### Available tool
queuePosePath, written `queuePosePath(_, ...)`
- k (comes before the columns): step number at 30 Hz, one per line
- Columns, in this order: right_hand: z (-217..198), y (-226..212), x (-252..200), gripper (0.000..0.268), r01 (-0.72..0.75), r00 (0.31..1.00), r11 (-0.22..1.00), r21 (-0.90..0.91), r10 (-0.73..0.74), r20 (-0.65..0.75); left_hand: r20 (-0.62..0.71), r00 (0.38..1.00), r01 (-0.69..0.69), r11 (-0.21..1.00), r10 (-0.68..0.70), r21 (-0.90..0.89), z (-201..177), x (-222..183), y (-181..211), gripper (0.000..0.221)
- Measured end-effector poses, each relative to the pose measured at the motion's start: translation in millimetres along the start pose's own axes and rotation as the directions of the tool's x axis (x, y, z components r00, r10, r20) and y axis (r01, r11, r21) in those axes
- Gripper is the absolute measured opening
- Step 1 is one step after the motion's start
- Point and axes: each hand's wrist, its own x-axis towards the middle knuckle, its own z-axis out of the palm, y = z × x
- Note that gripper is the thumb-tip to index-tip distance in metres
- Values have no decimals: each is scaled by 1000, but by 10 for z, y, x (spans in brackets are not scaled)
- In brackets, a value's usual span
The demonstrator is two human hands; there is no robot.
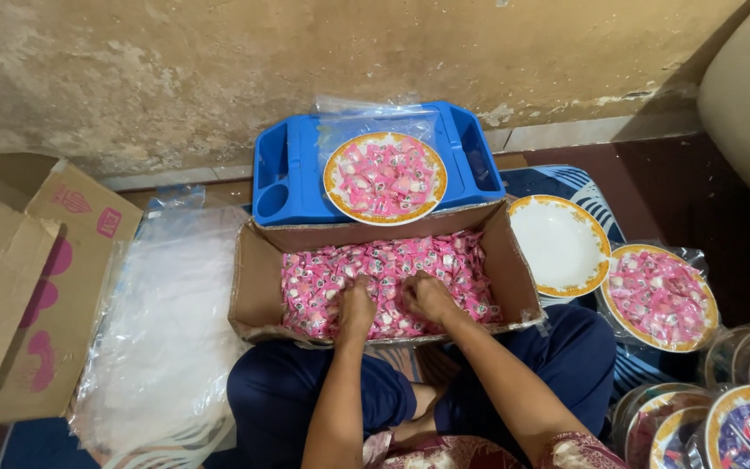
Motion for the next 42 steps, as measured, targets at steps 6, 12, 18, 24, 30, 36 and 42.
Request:
queuePosePath(6,-390,-297,-202,23,-10,999,994,105,15,-40,-20,998,-62,998,62,-15,-511,-488,445,49)
queuePosePath(12,-1316,-780,-312,8,245,873,956,163,-145,-465,-618,533,-645,750,578,146,-1160,-581,957,55)
queuePosePath(18,-2010,-1142,189,27,420,683,907,-19,-330,-652,-582,477,-715,676,659,180,-1906,-175,1596,57)
queuePosePath(24,-1740,-889,566,27,364,749,925,-107,-359,-557,-809,447,-657,754,381,-8,-1519,-473,1078,59)
queuePosePath(30,-1571,-1584,594,46,51,929,975,-214,-125,-349,-586,744,-406,914,322,-13,-638,-662,514,30)
queuePosePath(36,-1209,-1366,956,36,33,900,951,-307,-162,-404,-219,937,-285,958,274,-23,-418,-426,312,36)
queuePosePath(42,-1537,-1321,814,41,135,938,936,-324,-226,-263,-112,962,-257,964,249,-70,-424,-410,319,41)
